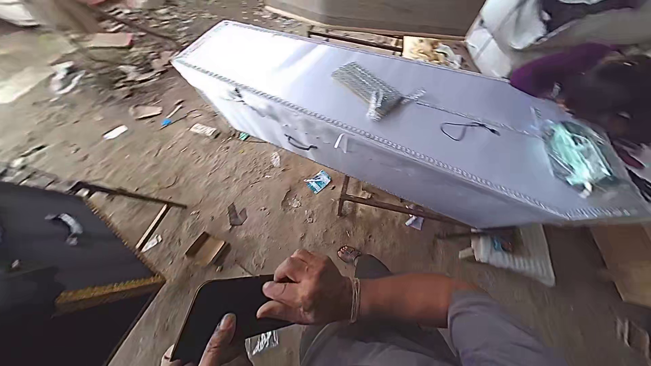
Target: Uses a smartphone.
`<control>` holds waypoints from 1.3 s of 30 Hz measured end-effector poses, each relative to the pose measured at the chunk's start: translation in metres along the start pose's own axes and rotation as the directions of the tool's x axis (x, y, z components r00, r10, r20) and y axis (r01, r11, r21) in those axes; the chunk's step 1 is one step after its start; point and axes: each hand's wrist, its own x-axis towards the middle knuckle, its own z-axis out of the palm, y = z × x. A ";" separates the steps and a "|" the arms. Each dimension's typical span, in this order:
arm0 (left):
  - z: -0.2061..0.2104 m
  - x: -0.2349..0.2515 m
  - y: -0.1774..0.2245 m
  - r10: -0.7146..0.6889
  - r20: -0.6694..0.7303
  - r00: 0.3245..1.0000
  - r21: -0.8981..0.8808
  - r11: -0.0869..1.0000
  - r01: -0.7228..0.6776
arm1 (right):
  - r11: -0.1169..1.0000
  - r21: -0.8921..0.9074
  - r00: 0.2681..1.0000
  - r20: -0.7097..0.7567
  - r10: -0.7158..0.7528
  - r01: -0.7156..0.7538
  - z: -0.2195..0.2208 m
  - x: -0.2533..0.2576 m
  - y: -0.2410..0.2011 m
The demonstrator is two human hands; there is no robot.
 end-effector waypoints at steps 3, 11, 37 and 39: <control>0.004 0.006 -0.002 -0.106 0.204 0.973 0.019 0.994 0.104 | 0.950 0.169 0.949 -0.134 0.287 -0.263 -0.019 -0.034 -0.009; 0.050 -0.038 -0.010 -0.271 0.462 0.844 0.050 0.959 0.280 | 0.644 0.276 0.701 0.297 0.649 -0.713 -0.084 -0.098 -0.039; 0.121 -0.192 -0.123 -0.953 0.302 -0.010 0.952 0.302 -0.049 | 0.929 -0.245 0.923 0.199 0.330 -0.279 -0.263 -0.281 0.027; 0.084 -0.189 -0.143 -0.989 0.070 0.133 0.979 0.043 -0.198 | 0.849 -0.241 0.853 0.123 0.507 -0.470 -0.274 -0.307 0.034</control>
